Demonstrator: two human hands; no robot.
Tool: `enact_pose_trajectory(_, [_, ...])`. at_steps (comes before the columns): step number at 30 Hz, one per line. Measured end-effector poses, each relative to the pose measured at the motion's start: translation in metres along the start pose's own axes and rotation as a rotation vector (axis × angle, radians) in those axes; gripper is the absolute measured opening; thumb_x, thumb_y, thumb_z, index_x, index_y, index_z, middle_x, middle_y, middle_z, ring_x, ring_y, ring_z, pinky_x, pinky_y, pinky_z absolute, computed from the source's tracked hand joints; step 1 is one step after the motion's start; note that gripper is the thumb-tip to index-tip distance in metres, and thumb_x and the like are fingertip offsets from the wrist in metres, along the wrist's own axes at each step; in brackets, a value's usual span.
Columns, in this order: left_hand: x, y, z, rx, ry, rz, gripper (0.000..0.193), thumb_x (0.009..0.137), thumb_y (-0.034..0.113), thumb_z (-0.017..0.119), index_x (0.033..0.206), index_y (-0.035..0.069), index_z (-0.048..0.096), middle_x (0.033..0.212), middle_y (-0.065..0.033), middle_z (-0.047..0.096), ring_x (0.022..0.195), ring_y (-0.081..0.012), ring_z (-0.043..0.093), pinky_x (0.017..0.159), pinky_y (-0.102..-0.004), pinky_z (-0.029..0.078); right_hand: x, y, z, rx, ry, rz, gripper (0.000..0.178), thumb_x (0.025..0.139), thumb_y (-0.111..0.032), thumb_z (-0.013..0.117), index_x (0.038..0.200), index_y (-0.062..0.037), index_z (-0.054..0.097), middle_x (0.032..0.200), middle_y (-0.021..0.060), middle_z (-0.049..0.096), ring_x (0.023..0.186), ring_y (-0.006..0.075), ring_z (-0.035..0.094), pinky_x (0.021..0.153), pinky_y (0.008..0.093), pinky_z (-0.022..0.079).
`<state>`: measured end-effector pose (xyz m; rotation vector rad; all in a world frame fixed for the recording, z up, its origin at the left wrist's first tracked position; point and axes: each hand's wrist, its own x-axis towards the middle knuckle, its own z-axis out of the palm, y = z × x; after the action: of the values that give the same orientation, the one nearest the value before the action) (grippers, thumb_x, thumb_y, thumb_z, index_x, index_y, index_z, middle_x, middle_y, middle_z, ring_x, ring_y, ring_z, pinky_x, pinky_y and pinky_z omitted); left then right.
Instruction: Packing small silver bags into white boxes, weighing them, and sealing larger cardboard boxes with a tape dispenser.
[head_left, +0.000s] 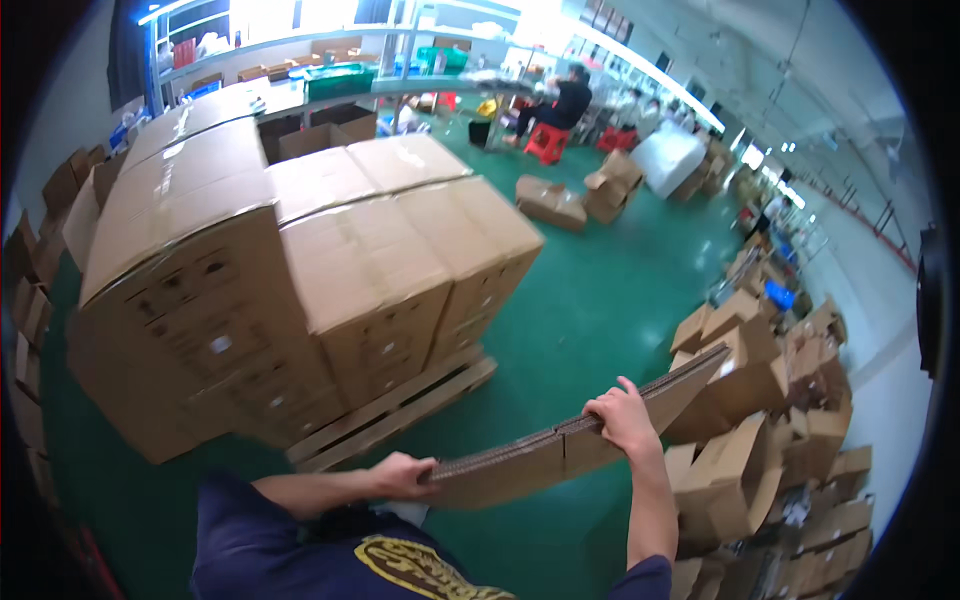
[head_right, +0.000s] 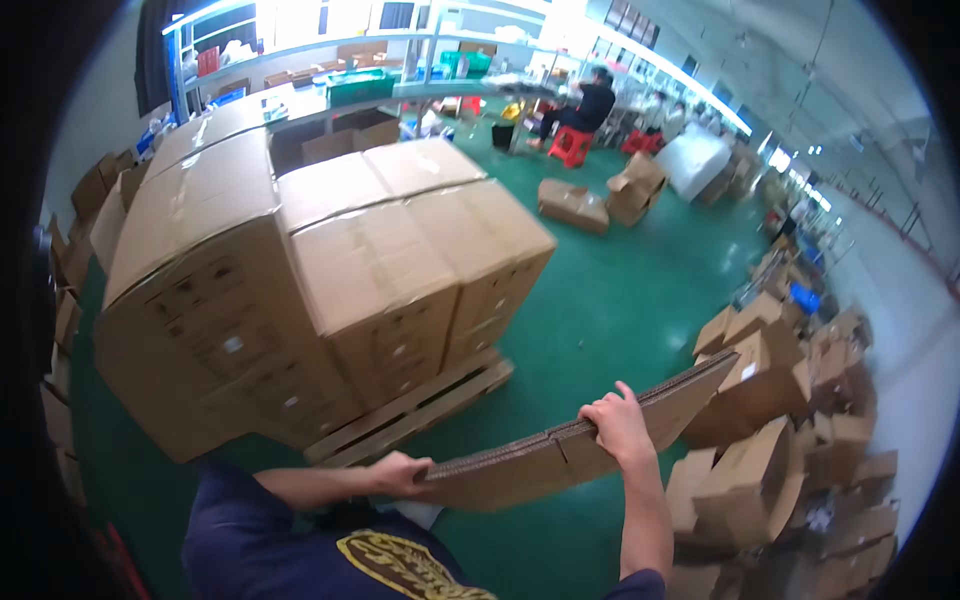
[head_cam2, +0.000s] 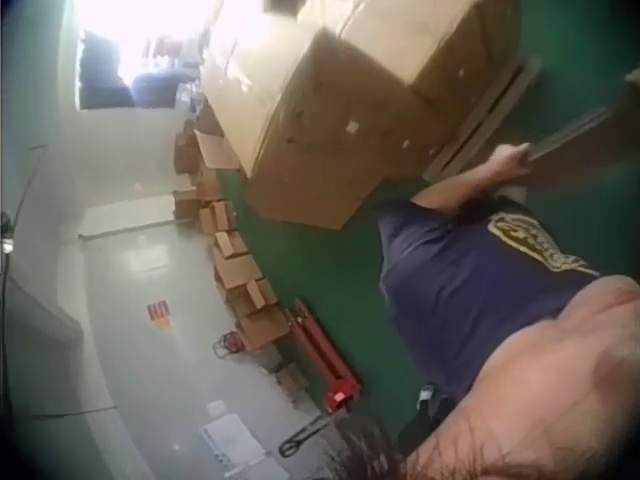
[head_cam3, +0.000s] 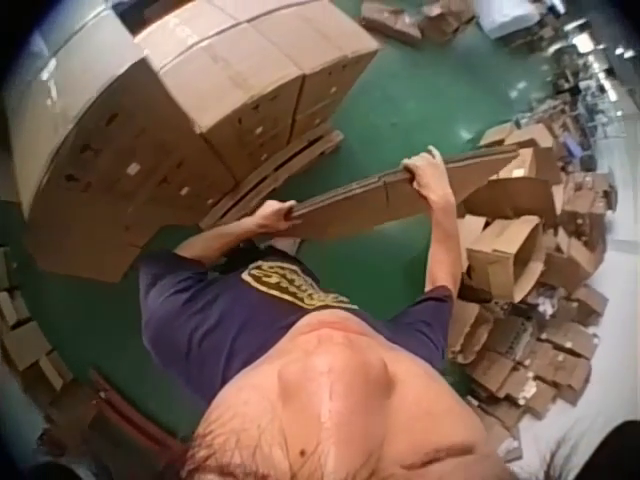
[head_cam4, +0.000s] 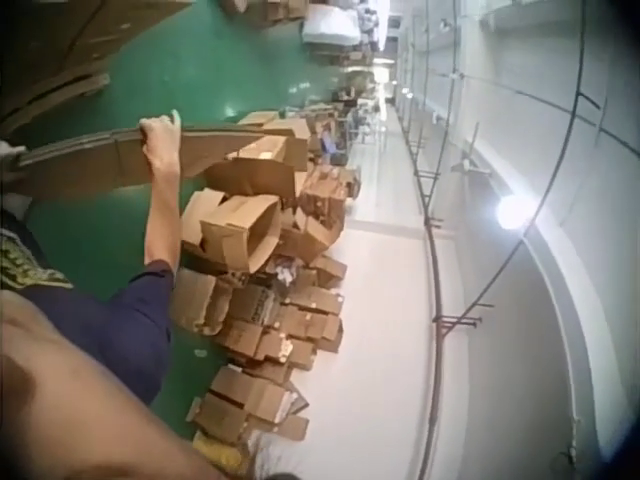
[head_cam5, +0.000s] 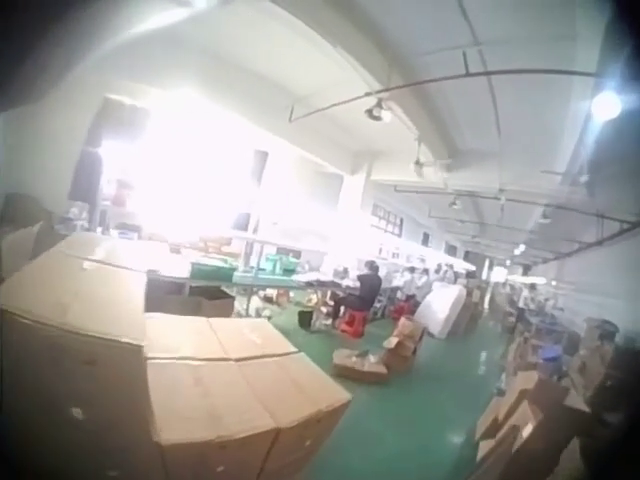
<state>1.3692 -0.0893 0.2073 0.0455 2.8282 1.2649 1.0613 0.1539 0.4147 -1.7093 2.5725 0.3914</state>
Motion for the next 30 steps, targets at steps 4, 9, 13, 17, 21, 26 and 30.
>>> enact_pose_trajectory(4, [0.173,0.046,-0.027,-0.108,0.116,-0.059,0.038,0.086,0.042,0.067,0.098,0.007,0.058,0.077,-0.0224,0.065,0.076,-0.0426,0.065,0.068,-0.0509,0.051,0.043,0.131,-0.007,0.091,0.67,0.264,0.033,0.077,-0.004,0.071,0.107,-0.0154,0.065,0.126,0.0075,0.055,0.123,0.0284,0.049,0.112,0.0457,0.034])
enact_pose_trajectory(9, [0.381,0.08,-0.07,-0.294,0.304,-0.212,0.038,0.081,0.036,0.067,0.096,0.003,0.057,0.085,-0.0247,0.066,0.085,-0.044,0.064,0.074,-0.0489,0.05,0.038,0.208,0.056,0.818,0.722,0.725,0.034,0.088,-0.003,0.064,0.122,-0.0056,0.06,0.12,0.0128,0.061,0.113,0.0269,0.059,0.097,0.0375,0.048])
enact_pose_trajectory(13, [0.553,0.06,-0.07,-0.311,0.424,-0.272,0.036,0.077,0.03,0.064,0.098,0.002,0.059,0.09,-0.025,0.067,0.088,-0.0433,0.064,0.076,-0.0488,0.051,-0.032,0.242,0.224,1.198,0.559,1.043,0.028,0.095,-0.011,0.062,0.122,-0.0033,0.06,0.113,0.0096,0.066,0.106,0.0198,0.063,0.093,0.033,0.049])
enact_pose_trajectory(17, [0.69,0.038,-0.076,-0.362,0.495,-0.443,0.036,0.075,0.028,0.063,0.099,0.001,0.061,0.09,-0.0248,0.068,0.086,-0.0411,0.066,0.074,-0.0467,0.052,-0.118,0.272,0.414,0.989,0.012,1.309,0.028,0.087,-0.006,0.068,0.114,-0.0038,0.065,0.095,0.0074,0.071,0.087,0.017,0.066,0.081,0.0296,0.053])
enact_pose_trajectory(21, [0.805,0.004,-0.074,-0.243,0.579,-0.57,0.032,0.078,0.025,0.061,0.101,0.003,0.06,0.09,-0.0245,0.068,0.087,-0.0437,0.065,0.077,-0.0494,0.051,-0.094,0.369,0.47,1.488,-0.246,1.119,0.032,0.086,-0.008,0.065,0.117,-0.0019,0.065,0.092,0.0072,0.071,0.081,0.0129,0.065,0.073,0.0269,0.052])
enact_pose_trajectory(26, [0.89,-0.042,-0.099,-0.154,0.729,-0.78,0.032,0.082,0.029,0.062,0.104,0.005,0.059,0.091,-0.0234,0.068,0.09,-0.0439,0.065,0.079,-0.0525,0.05,0.077,0.586,0.437,1.139,-0.124,0.75,0.028,0.093,-0.012,0.063,0.119,-0.0019,0.063,0.098,0.0069,0.07,0.083,0.0142,0.064,0.074,0.0291,0.052])
enact_pose_trajectory(30, [0.949,-0.114,-0.111,-0.129,0.812,-0.969,0.035,0.081,0.029,0.063,0.108,0.008,0.057,0.093,-0.0234,0.069,0.09,-0.0451,0.064,0.08,-0.0541,0.05,0.191,0.74,0.414,1.473,0.027,0.922,0.031,0.096,-0.02,0.062,0.124,-0.0067,0.059,0.104,0.0038,0.066,0.086,0.0115,0.061,0.073,0.0248,0.048])
